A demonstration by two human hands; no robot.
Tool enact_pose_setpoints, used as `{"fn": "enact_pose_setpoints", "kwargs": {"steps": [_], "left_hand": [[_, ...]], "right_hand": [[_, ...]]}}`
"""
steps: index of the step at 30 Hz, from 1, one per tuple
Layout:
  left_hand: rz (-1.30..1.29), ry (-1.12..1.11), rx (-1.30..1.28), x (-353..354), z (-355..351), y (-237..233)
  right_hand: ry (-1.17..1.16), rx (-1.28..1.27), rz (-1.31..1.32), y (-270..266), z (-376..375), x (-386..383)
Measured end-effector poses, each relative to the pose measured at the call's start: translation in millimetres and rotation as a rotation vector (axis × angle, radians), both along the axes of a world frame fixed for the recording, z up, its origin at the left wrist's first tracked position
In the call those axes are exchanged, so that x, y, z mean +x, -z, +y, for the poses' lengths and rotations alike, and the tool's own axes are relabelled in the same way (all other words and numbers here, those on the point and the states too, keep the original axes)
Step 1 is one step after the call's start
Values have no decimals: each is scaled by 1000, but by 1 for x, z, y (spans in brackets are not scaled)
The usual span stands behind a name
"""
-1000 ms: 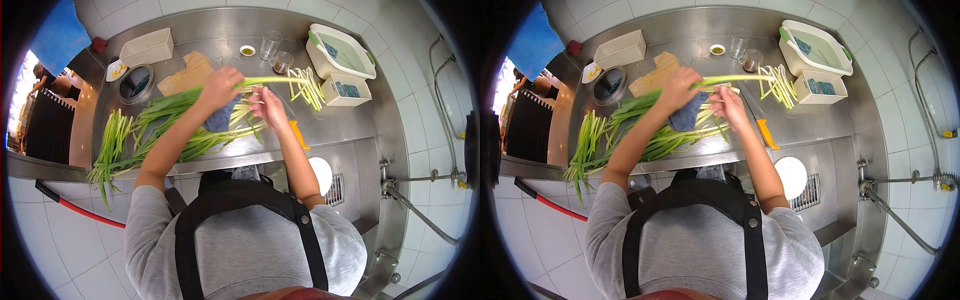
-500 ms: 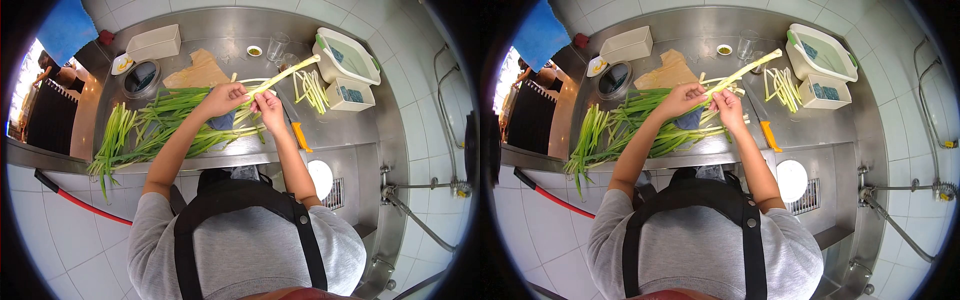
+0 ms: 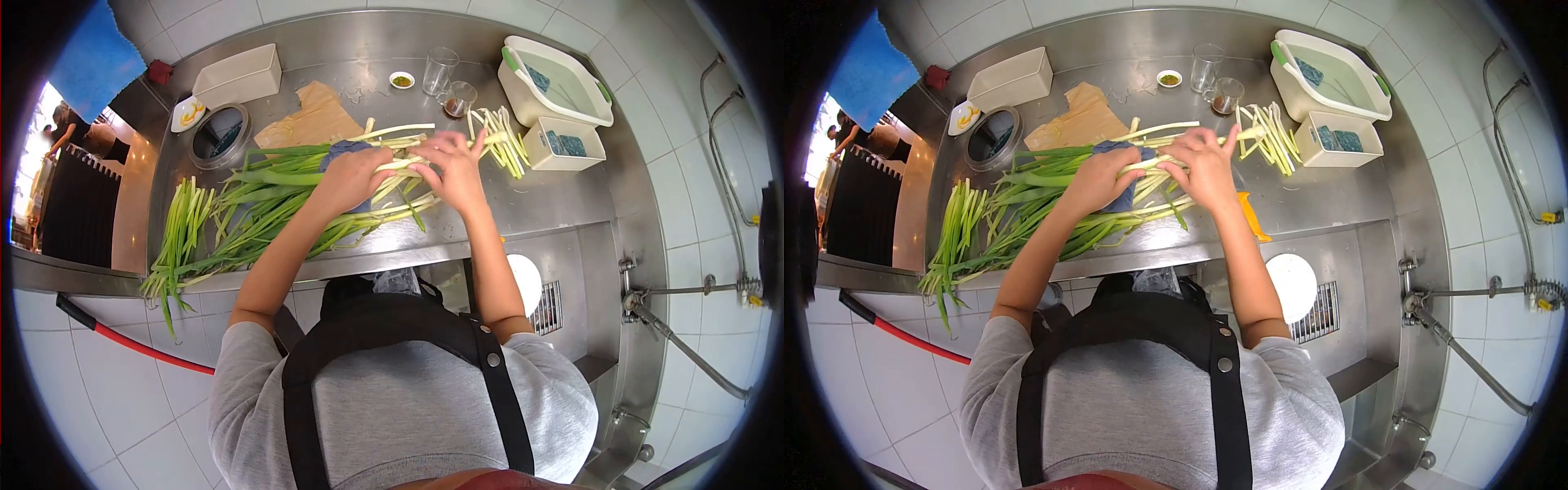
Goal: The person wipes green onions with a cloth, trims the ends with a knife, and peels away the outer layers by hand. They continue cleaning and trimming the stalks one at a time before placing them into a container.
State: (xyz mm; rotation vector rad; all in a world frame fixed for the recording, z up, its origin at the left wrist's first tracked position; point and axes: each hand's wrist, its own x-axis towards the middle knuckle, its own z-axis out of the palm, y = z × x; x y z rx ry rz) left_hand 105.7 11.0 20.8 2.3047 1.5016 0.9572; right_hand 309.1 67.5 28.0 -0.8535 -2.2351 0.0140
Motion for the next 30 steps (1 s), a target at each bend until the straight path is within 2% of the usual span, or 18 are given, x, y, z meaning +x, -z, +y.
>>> {"fn": "enact_pose_setpoints", "kwargs": {"steps": [1, 3, 5, 8, 9, 11, 15, 18, 20, 22, 25, 27, 29, 30], "left_hand": [[56, -4, 51, 0, -3, -6], [111, -13, 104, 0, -9, -14], [208, -73, 48, -4, -16, -17], [131, -121, 28, -24, -26, -17], [134, -128, 27, -33, -29, -18], [40, -146, -52, -45, -34, -19], [26, -72, 8, -48, -36, -15], [36, -81, 8, -67, -40, -12], [70, -222, -108, -86, -46, -13], [38, -221, -144, -98, -46, -12], [-153, -214, -282, -101, -39, -10], [-224, -191, -279, -101, -30, -1], [-290, -182, -282, -104, -25, 8], [-334, -156, -273, -105, -22, 11]], "right_hand": [[-46, -229, -69, 1, 2, 4], [-114, -273, 4, 9, 6, 6], [-190, -319, 72, 14, 14, 12], [91, -197, 502, 19, 47, 47], [220, -99, 566, 20, 58, 62], [295, -148, 752, 8, 68, 86], [329, -14, 853, 8, 84, 109], [593, 270, 984, 4, 95, 159], [659, 363, 998, 2, 94, 178], [576, -37, 1065, 3, 90, 183], [340, -260, 820, 39, 89, 144], [295, -679, 496, 51, 68, 92], [69, -895, 284, 67, 42, 53], [52, -808, 160, 87, 43, 39]]}}
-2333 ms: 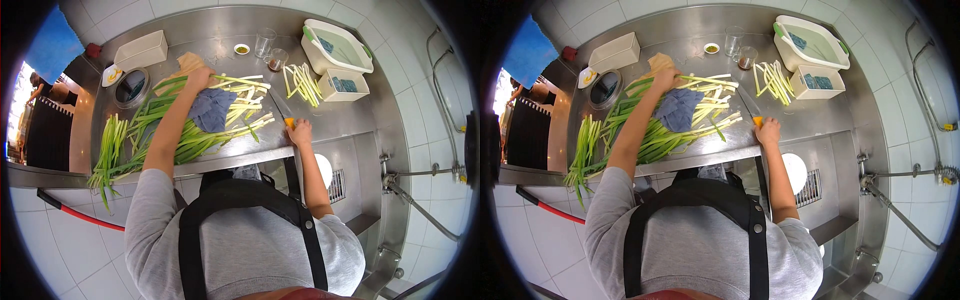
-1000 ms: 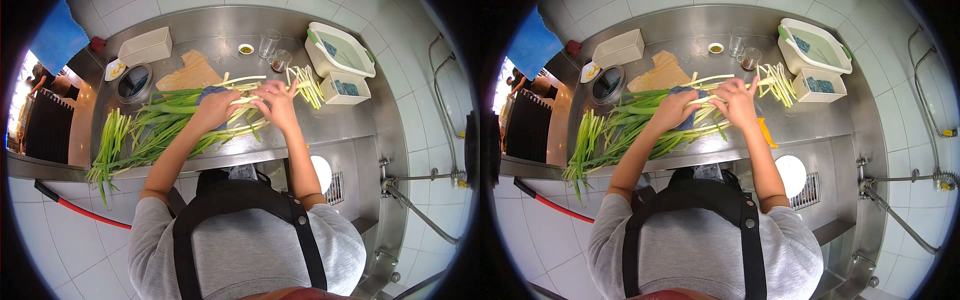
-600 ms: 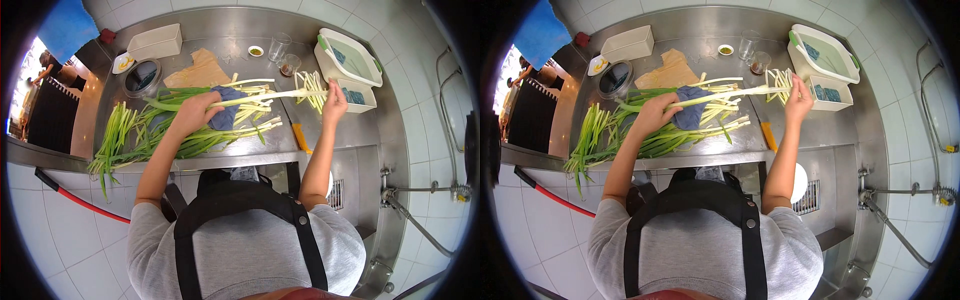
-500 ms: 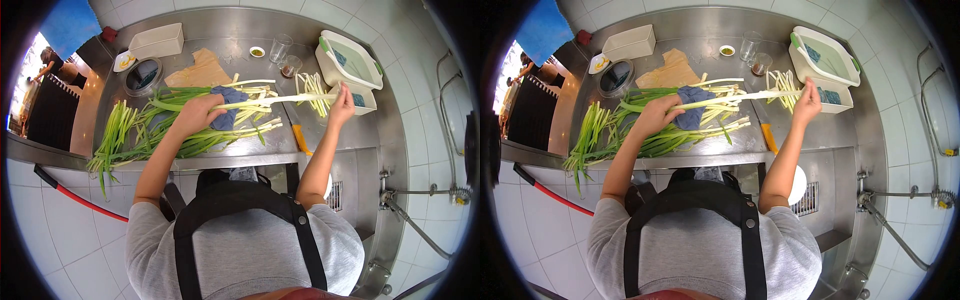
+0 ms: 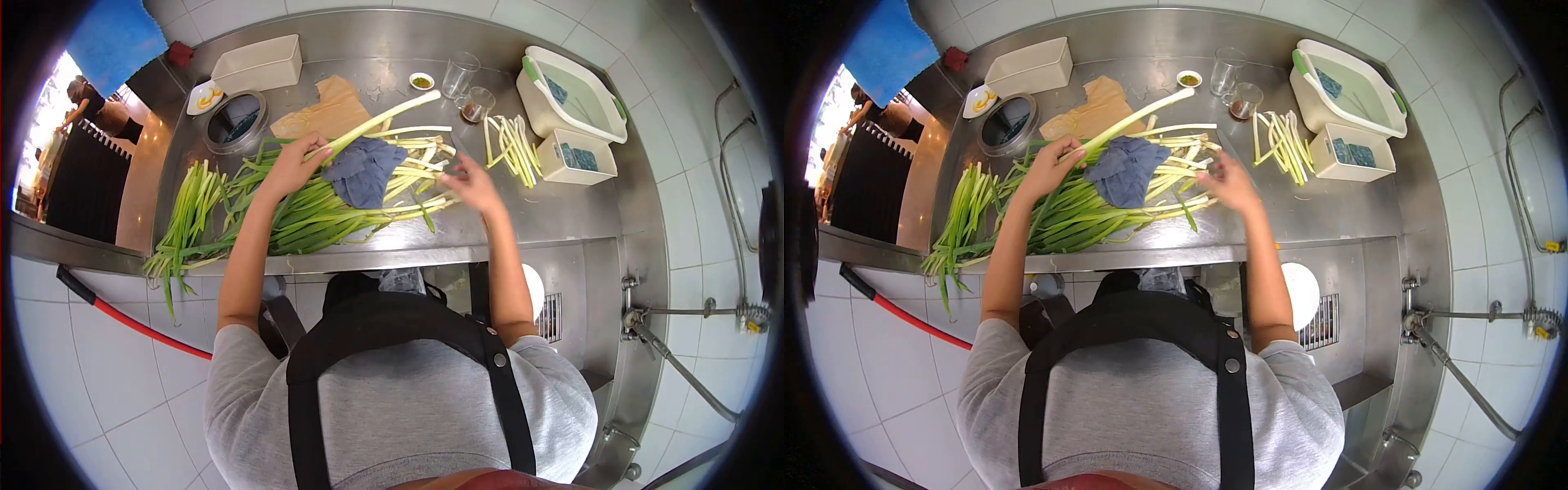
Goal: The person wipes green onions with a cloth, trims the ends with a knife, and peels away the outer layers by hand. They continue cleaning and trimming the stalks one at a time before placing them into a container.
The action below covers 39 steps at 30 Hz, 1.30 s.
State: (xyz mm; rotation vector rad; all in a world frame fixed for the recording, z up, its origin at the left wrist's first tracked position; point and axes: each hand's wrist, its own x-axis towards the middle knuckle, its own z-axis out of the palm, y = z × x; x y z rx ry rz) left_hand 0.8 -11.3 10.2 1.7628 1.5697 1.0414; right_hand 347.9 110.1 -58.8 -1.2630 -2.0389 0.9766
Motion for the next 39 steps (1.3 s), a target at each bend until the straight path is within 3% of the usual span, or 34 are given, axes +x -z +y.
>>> {"fn": "enact_pose_setpoints", "kwargs": {"steps": [3, 6, 8, 12, 14, 16, 22, 24, 26, 27, 31, 34, 39], "left_hand": [[-171, 40, -31, -4, 11, 8], [-364, 70, -87, 2, 17, 9], [-427, 65, -81, 9, 18, 7], [-402, -12, -12, 15, 6, 2], [-385, -47, 32, 11, -1, -5], [-317, -108, 117, 16, -3, -4], [-290, -50, 77, 56, 12, -3], [12, -149, 385, 69, 17, 0], [-41, -139, 320, 69, 23, 4], [0, -157, 325, 71, 25, 10], [91, -279, 317, 83, 25, 19], [103, -202, 235, 92, 15, 4], [37, -68, 59, 84, -17, 12]], "right_hand": [[-107, 69, -99, 2, -18, -58], [-161, 181, -1, 16, -29, -119], [-158, 508, -63, 24, -36, -148], [-414, 295, -333, 41, -4, -157], [-32, -44, 487, 24, -1, -144], [-200, -496, 1242, -21, -19, -130], [-433, -674, 1408, -61, -55, -141], [-507, -682, 1467, -59, -60, -149], [-357, -689, 1346, -44, -62, -153], [-277, -527, 1238, -41, -68, -160], [-74, -576, 1243, -42, -73, -158], [51, -471, 1276, -39, -49, -150], [329, -508, 1479, -59, 5, -105]]}}
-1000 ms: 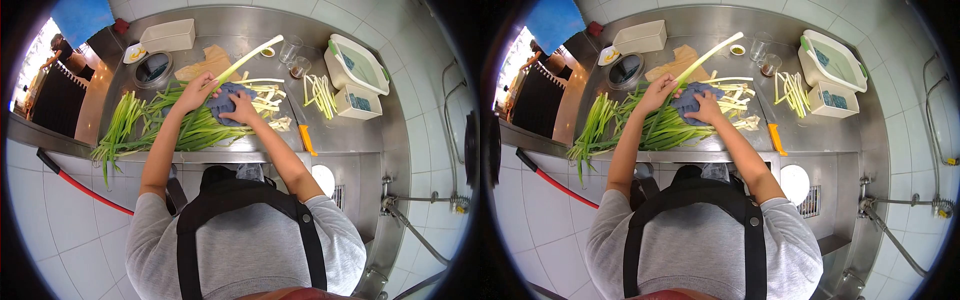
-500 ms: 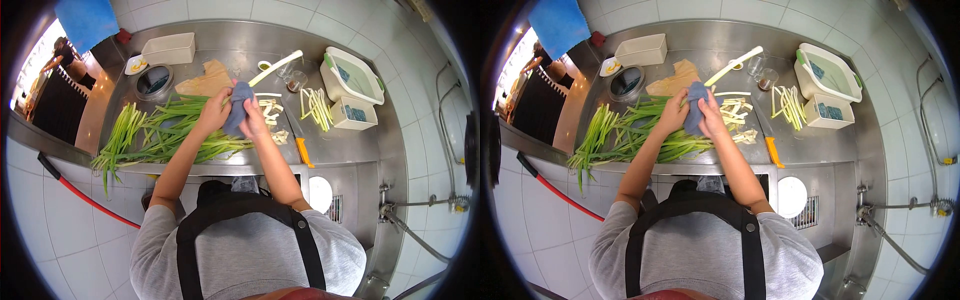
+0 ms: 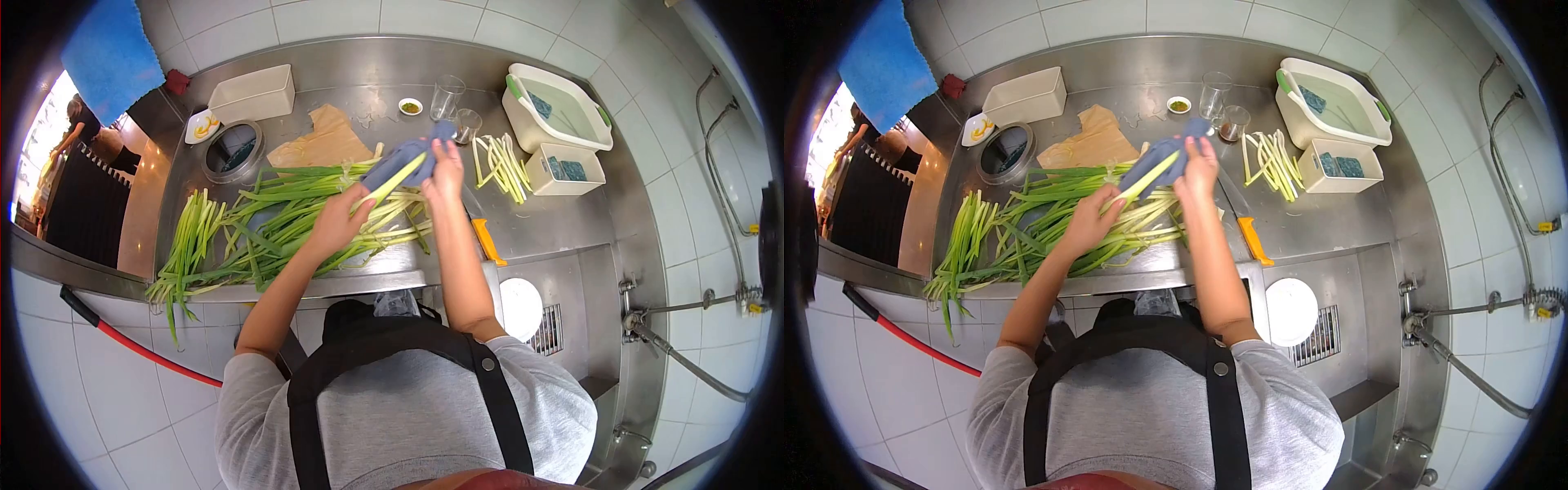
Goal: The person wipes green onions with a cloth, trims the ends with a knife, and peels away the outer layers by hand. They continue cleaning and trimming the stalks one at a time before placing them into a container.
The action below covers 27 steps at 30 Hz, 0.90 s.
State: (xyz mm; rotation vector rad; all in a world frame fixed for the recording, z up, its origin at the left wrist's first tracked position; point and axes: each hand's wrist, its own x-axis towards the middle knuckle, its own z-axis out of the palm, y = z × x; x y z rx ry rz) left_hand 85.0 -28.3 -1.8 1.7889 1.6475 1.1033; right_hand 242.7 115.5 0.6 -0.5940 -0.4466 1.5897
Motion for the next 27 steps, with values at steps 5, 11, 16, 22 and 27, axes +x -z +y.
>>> {"fn": "enact_pose_setpoints", "kwargs": {"steps": [5, 11, 16, 22, 27], "left_hand": [[-248, 61, -88, -9, -19, -6], [-448, 78, -211, -29, -25, -19], [-229, -42, -138, -45, -36, -30], [-347, -40, -90, -26, -19, -17], [-710, 245, -329, -14, -10, 0]], "right_hand": [[-77, 109, 10, 13, 14, 11], [-15, 215, 55, 11, 27, 28], [-54, 255, 151, 7, 33, 60], [-426, 325, 140, 10, -31, 21], [-349, 358, 77, 13, -46, -4]]}}
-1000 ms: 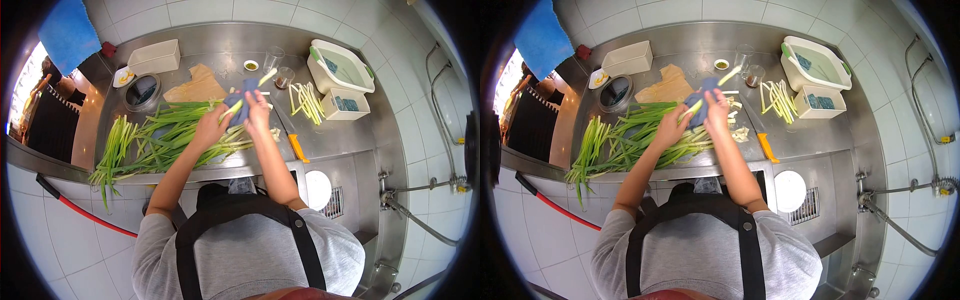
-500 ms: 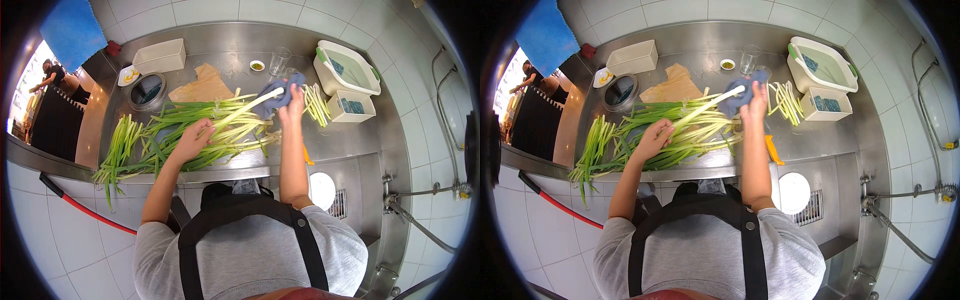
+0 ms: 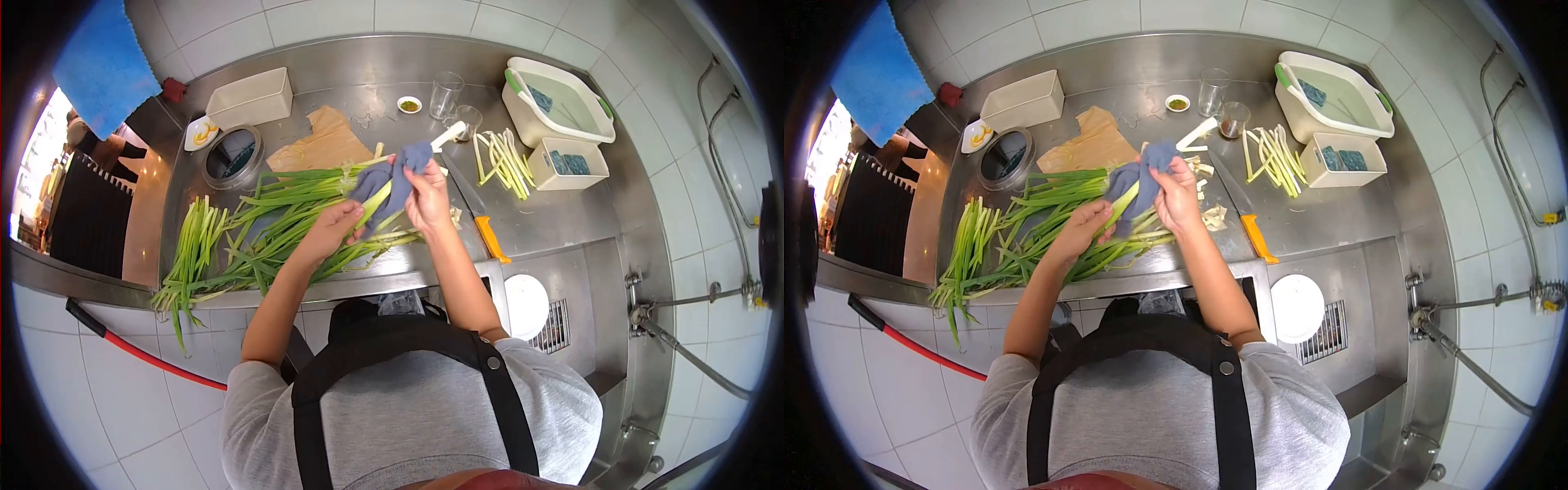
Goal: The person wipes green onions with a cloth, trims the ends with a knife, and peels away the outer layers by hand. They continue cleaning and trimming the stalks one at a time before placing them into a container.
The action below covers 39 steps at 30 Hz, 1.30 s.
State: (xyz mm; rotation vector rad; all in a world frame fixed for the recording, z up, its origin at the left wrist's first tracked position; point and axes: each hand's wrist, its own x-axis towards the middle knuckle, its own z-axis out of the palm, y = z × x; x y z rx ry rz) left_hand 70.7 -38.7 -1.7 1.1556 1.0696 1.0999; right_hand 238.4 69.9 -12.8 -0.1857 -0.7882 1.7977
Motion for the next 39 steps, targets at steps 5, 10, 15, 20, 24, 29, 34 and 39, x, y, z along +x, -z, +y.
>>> {"fn": "enact_pose_setpoints", "kwargs": {"steps": [5, 10, 15, 20, 24, 29, 34, 39], "left_hand": [[-98, 100, -202, -14, -18, -17], [-182, 85, -249, -27, -34, -41], [-265, 10, -249, -48, -56, -42], [-245, -77, -210, -57, -71, -48], [-250, -80, -165, -80, -95, -46], [-278, -280, -144, -85, -103, -43], [-247, -233, -99, -80, -91, -42], [-172, -221, -133, -72, -87, -39]], "right_hand": [[229, 29, 56, -19, 28, 28], [195, 60, 81, -39, 23, 25], [181, 85, 52, -43, 39, 25], [262, 76, 21, -42, 46, 17], [400, 46, 147, -53, 69, 41], [267, 3, 35, -57, 41, 7], [-220, 317, -979, -31, 16, -22], [97, 24, -506, -66, 6, -17]]}}
